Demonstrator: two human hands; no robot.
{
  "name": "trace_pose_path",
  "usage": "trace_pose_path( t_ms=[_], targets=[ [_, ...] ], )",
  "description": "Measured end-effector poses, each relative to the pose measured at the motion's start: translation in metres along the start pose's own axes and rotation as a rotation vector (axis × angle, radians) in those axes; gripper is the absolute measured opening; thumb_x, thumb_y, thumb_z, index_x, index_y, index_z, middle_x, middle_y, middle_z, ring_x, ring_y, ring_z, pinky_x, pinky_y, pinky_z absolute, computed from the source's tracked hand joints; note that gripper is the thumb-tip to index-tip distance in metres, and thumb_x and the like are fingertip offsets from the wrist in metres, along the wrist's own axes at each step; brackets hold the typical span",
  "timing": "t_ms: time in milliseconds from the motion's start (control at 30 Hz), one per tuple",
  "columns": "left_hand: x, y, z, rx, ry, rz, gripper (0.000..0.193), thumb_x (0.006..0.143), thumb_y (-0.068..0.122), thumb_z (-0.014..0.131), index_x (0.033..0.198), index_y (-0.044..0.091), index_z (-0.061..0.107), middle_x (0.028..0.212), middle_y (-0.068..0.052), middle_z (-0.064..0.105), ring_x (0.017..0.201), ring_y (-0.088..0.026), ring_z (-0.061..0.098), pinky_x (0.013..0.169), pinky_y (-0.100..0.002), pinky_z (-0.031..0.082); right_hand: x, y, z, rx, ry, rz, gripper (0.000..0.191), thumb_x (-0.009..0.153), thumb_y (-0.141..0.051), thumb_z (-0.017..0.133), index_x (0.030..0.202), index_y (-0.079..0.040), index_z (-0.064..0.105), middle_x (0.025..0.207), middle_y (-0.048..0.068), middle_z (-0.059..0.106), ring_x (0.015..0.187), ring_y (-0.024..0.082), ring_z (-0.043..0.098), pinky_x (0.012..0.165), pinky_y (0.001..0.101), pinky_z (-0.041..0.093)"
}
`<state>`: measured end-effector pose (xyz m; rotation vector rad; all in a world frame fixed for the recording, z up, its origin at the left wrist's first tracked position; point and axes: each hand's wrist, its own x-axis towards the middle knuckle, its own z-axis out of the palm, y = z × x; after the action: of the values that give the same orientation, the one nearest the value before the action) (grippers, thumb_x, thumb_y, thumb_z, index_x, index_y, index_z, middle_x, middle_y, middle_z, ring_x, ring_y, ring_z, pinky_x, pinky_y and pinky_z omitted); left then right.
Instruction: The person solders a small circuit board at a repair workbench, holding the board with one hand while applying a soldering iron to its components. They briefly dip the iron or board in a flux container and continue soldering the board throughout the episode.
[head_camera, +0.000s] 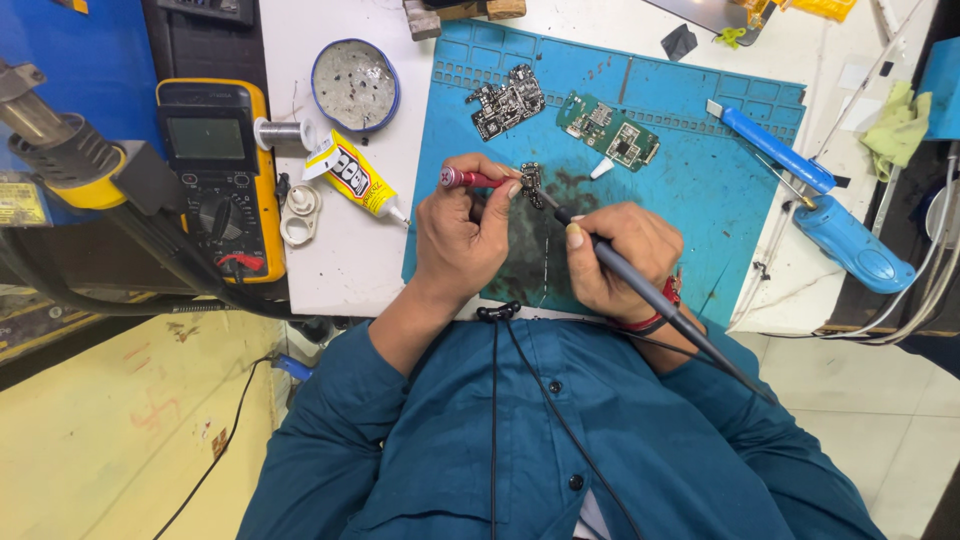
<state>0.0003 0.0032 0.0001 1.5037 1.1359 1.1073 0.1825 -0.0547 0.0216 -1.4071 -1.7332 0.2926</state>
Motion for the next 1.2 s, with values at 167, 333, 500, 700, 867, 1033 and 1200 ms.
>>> trace_pose_path(
  t_ms=[167, 333, 500, 700, 867, 1033, 1200],
  targets=[
    [-0.001, 0.000, 0.000, 0.004, -0.001, 0.018, 0.019, 0.103, 0.002, 0.069, 0.114, 0.004, 0.053, 0.100, -0.007, 0.077, 0.058, -0.002, 0.057, 0.053, -0.021, 0.045, 0.000, 0.001, 0.002, 0.014, 0.028, 0.007, 0.010, 0.094, -0.005, 0.074, 0.091, -0.004, 0.064, 0.079, 0.010, 0.067, 0.063, 0.026, 0.063, 0.060, 0.0362, 0.048],
    [-0.001, 0.000, 0.000, 0.007, 0.000, 0.031, 0.019, 0.103, 0.002, 0.068, 0.114, 0.004, 0.053, 0.100, -0.007, 0.076, 0.058, -0.003, 0.056, 0.053, -0.021, 0.045, -0.001, 0.000, 0.002, 0.012, 0.038, 0.016, 0.009, 0.094, -0.005, 0.073, 0.092, -0.004, 0.065, 0.080, 0.010, 0.067, 0.064, 0.026, 0.063, 0.060, 0.0358, 0.048],
    [-0.001, 0.000, 0.001, -0.020, -0.006, 0.000, 0.018, 0.103, 0.002, 0.068, 0.114, 0.004, 0.053, 0.100, -0.007, 0.076, 0.060, -0.002, 0.057, 0.054, -0.021, 0.046, -0.001, 0.000, -0.001, 0.003, 0.048, 0.042, 0.008, 0.096, -0.005, 0.073, 0.097, -0.003, 0.066, 0.082, 0.010, 0.068, 0.066, 0.026, 0.065, 0.062, 0.0358, 0.050],
    [0.000, 0.001, -0.001, -0.006, -0.005, 0.021, 0.018, 0.103, 0.002, 0.068, 0.114, 0.004, 0.053, 0.099, -0.006, 0.076, 0.061, -0.003, 0.058, 0.054, -0.021, 0.045, 0.007, -0.004, 0.002, -0.029, 0.015, 0.011, 0.018, 0.103, -0.004, 0.073, 0.120, -0.005, 0.066, 0.091, 0.012, 0.070, 0.074, 0.028, 0.070, 0.067, 0.0358, 0.054],
    [0.002, 0.001, -0.001, 0.035, 0.003, 0.057, 0.018, 0.103, 0.004, 0.069, 0.113, 0.004, 0.054, 0.096, -0.005, 0.076, 0.059, -0.004, 0.058, 0.054, -0.022, 0.045, 0.020, -0.012, 0.009, -0.108, -0.120, 0.025, 0.033, 0.090, -0.011, 0.081, 0.118, -0.005, 0.065, 0.091, 0.014, 0.065, 0.078, 0.033, 0.066, 0.067, 0.0409, 0.052],
    [0.002, 0.000, 0.000, 0.041, 0.008, 0.067, 0.017, 0.103, 0.005, 0.069, 0.113, 0.004, 0.055, 0.094, -0.005, 0.075, 0.059, -0.005, 0.061, 0.053, -0.022, 0.046, 0.026, -0.014, 0.010, -0.164, -0.168, 0.021, 0.030, 0.091, -0.007, 0.077, 0.118, -0.008, 0.065, 0.100, 0.012, 0.066, 0.085, 0.034, 0.067, 0.070, 0.0421, 0.053],
    [0.002, -0.001, 0.001, 0.021, 0.002, 0.035, 0.017, 0.103, 0.005, 0.069, 0.112, 0.003, 0.055, 0.091, -0.004, 0.074, 0.059, -0.005, 0.060, 0.053, -0.022, 0.046, 0.021, -0.009, 0.008, -0.126, -0.129, 0.018, 0.031, 0.094, -0.004, 0.073, 0.123, -0.008, 0.062, 0.101, 0.013, 0.068, 0.087, 0.033, 0.069, 0.075, 0.0414, 0.055]
  ],
)
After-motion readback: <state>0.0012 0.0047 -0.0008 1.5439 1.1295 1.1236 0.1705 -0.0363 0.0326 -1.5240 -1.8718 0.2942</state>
